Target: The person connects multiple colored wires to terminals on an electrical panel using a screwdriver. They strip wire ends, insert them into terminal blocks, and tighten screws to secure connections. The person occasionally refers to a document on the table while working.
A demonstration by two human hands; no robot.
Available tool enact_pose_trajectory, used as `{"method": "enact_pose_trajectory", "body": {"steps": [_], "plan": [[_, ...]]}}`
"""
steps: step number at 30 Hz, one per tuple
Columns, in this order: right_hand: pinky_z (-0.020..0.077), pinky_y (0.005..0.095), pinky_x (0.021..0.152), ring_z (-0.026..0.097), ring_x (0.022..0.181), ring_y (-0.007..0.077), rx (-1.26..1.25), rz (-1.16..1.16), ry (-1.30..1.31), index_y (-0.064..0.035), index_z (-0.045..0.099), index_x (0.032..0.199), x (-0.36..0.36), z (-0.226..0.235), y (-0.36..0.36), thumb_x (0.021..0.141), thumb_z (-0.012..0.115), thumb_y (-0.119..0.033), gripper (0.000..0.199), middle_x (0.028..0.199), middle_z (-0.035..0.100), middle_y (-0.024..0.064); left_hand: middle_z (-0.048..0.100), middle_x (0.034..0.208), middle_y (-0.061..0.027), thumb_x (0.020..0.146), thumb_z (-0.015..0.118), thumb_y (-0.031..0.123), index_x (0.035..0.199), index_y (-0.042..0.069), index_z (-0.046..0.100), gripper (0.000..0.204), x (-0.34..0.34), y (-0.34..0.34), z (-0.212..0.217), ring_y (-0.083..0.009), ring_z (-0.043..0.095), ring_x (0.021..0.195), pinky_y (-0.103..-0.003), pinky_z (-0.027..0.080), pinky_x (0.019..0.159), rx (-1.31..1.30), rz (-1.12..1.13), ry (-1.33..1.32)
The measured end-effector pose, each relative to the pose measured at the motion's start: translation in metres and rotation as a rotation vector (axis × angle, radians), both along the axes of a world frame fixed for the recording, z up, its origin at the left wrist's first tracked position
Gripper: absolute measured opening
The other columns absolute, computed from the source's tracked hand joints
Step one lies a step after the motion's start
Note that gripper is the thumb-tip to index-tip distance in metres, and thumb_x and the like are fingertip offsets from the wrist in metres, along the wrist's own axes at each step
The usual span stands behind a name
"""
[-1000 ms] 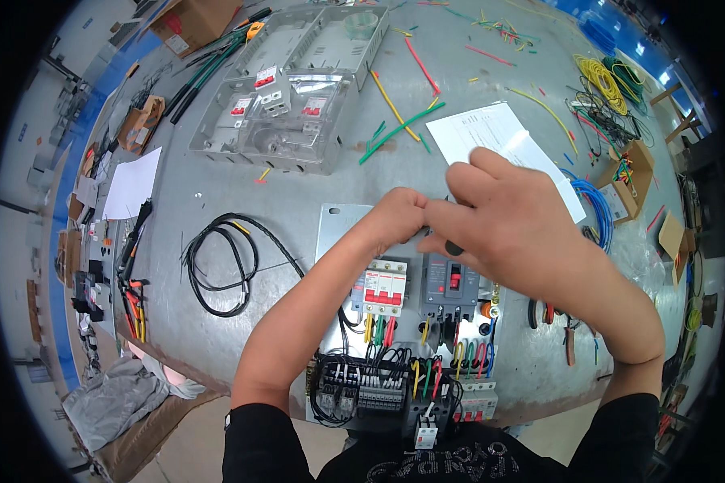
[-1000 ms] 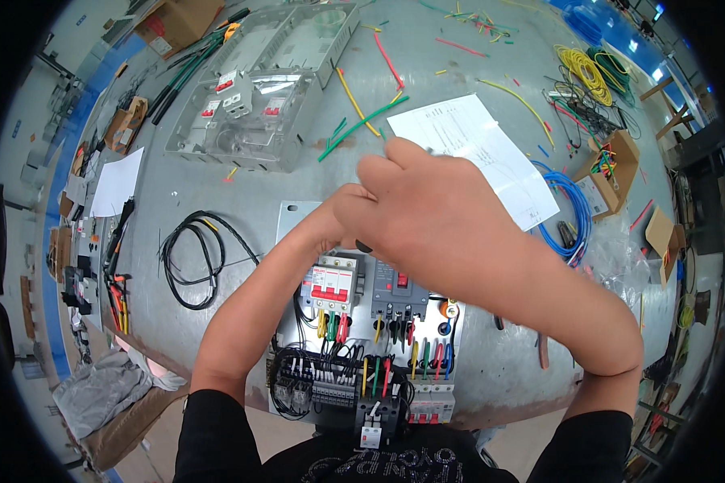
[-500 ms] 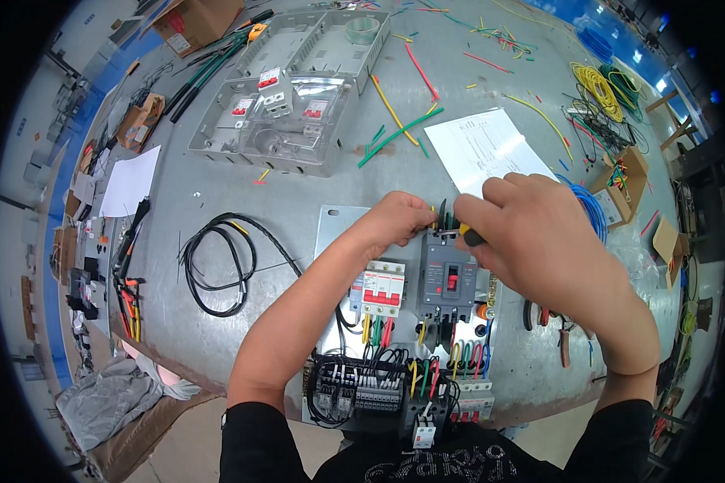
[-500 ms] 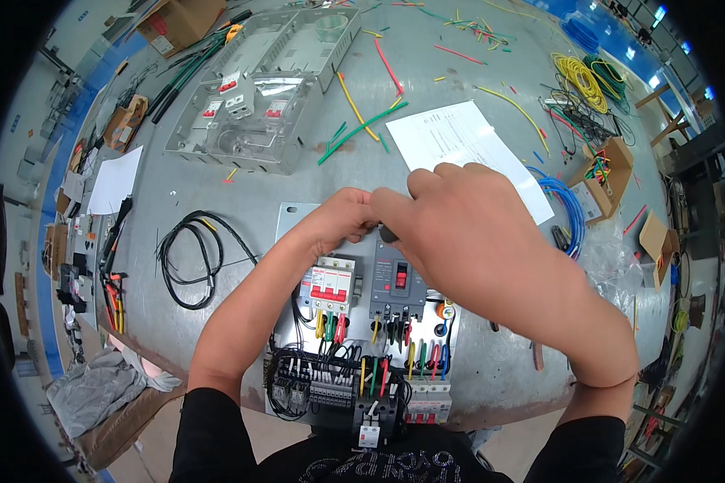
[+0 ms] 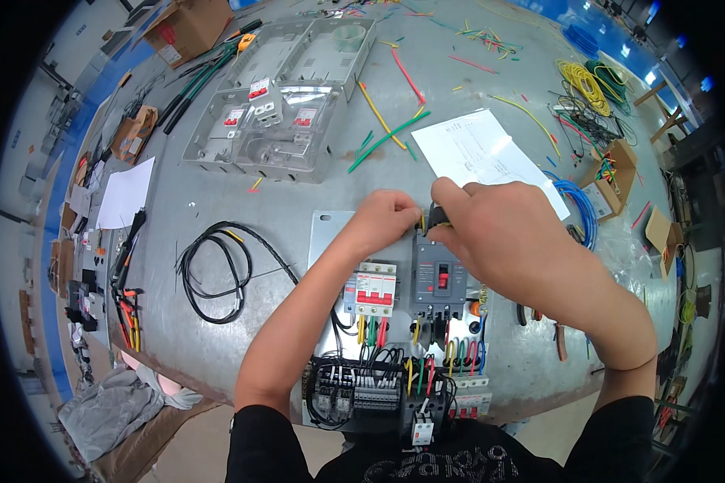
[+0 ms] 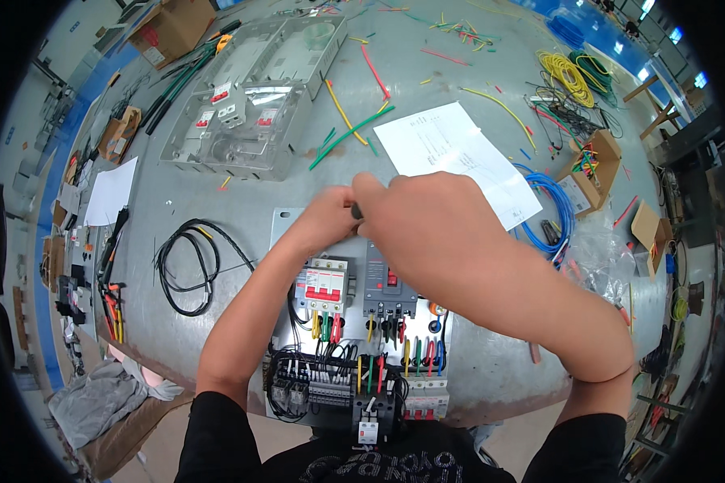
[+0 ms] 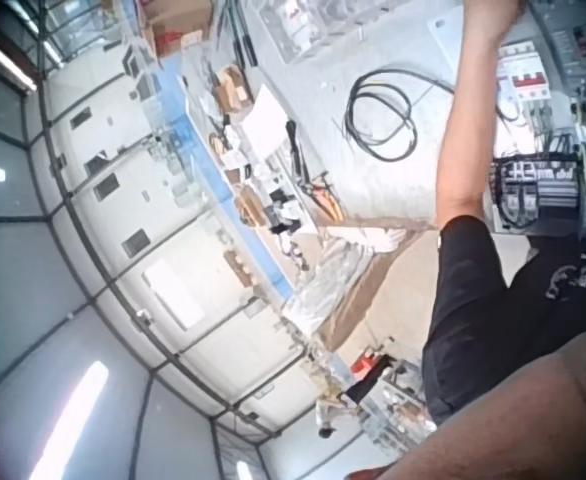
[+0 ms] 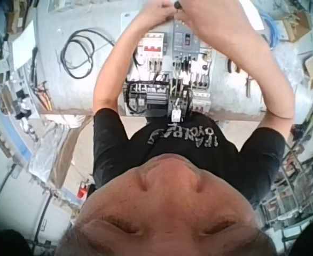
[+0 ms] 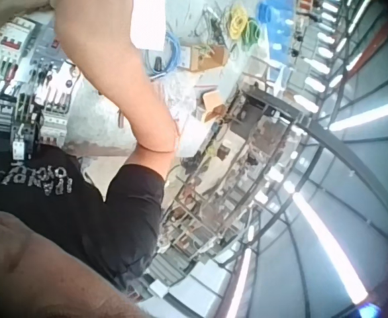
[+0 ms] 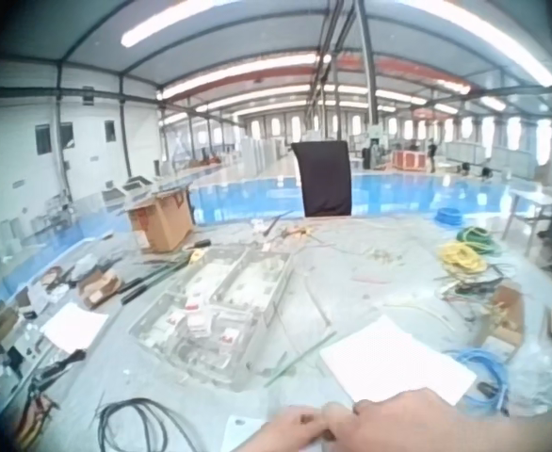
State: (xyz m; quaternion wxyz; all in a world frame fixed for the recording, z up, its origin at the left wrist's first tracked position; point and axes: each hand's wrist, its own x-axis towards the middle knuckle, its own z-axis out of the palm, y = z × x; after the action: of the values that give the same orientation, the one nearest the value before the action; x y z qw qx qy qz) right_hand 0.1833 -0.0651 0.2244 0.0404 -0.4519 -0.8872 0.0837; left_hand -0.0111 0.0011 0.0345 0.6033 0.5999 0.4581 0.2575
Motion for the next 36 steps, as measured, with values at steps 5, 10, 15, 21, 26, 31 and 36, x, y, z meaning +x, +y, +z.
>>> {"method": "enact_pose_trajectory", "body": {"steps": [5, 10, 15, 21, 26, 31, 36], "plan": [[0.0565, 0.0502, 0.069, 0.073, 0.075, 0.0411, -0.31, -0.098, 0.277, 0.0039, 0.056, 0.143, 0.011, 0.015, -0.002, 0.101, 0.064, -0.018, 0.049, 0.08, 0.072, 0.0243, 0.071, 0.085, -0.0051, 0.098, 0.074, 0.009, 0.107, -0.002, 0.076, 0.015, -0.005, -0.037, 0.08, -0.013, 0.065, 0.078, -0.031, 0.053, 0.07, 0.248, -0.142, -0.159], [0.0558, 0.0473, 0.074, 0.071, 0.075, 0.0398, -0.323, 0.179, 0.339, -0.0035, 0.055, 0.151, 0.033, 0.036, 0.014, 0.103, 0.062, -0.017, 0.05, 0.08, 0.07, 0.0225, 0.073, 0.09, -0.0054, 0.1, 0.074, 0.011, 0.113, 0.003, 0.078, 0.016, -0.003, -0.04, 0.069, -0.0119, 0.062, 0.079, -0.031, 0.052, 0.074, 0.522, -0.128, -0.003], [0.0573, 0.0462, 0.087, 0.071, 0.104, 0.0362, -0.133, 0.251, 0.081, -0.0202, 0.066, 0.145, 0.051, 0.055, 0.019, 0.084, 0.078, -0.002, 0.064, 0.109, 0.074, 0.0161, 0.076, 0.094, -0.0064, 0.102, 0.073, 0.012, 0.112, 0.0, 0.078, 0.017, -0.003, -0.039, 0.073, -0.0124, 0.064, 0.081, -0.03, 0.054, 0.074, 0.527, -0.155, 0.017], [0.0589, 0.0443, 0.097, 0.061, 0.131, 0.0303, 0.168, 0.362, -0.072, -0.0228, 0.069, 0.142, 0.044, 0.046, 0.026, 0.075, 0.085, -0.004, 0.071, 0.123, 0.07, 0.0084, 0.076, 0.095, -0.0056, 0.104, 0.072, 0.014, 0.112, -0.003, 0.078, 0.02, -0.008, -0.039, 0.067, -0.0111, 0.068, 0.083, -0.03, 0.056, 0.074, 0.398, -0.181, 0.037], [0.0602, 0.0455, 0.091, 0.067, 0.122, 0.0316, 0.085, 0.392, -0.101, -0.0184, 0.074, 0.129, 0.036, 0.05, 0.02, 0.077, 0.085, -0.008, 0.054, 0.12, 0.071, 0.0098, 0.075, 0.091, -0.0062, 0.103, 0.072, 0.013, 0.11, -0.003, 0.078, 0.018, -0.011, -0.039, 0.062, -0.0115, 0.068, 0.082, -0.03, 0.056, 0.074, 0.35, -0.193, 0.069], [0.0596, 0.0447, 0.087, 0.067, 0.118, 0.0348, -0.065, 0.312, -0.192, -0.0085, 0.077, 0.114, 0.019, 0.06, 0.027, 0.079, 0.086, -0.021, 0.038, 0.13, 0.071, 0.0176, 0.076, 0.092, -0.0059, 0.105, 0.07, 0.013, 0.11, -0.003, 0.078, 0.018, -0.002, -0.046, 0.064, -0.0111, 0.067, 0.082, -0.03, 0.056, 0.074, 0.454, -0.1, -0.03], [0.0586, 0.0503, 0.072, 0.071, 0.084, 0.0391, 0.069, 0.04, 0.018, 0.0022, 0.075, 0.076, 0.003, 0.022, 0.035, 0.089, 0.074, -0.045, 0.048, 0.087, 0.072, 0.0199, 0.076, 0.104, -0.0052, 0.107, 0.067, 0.011, 0.114, -0.002, 0.077, 0.018, 0.01, -0.052, 0.046, -0.0102, 0.066, 0.084, -0.029, 0.056, 0.076, 0.419, -0.054, -0.049]]}}
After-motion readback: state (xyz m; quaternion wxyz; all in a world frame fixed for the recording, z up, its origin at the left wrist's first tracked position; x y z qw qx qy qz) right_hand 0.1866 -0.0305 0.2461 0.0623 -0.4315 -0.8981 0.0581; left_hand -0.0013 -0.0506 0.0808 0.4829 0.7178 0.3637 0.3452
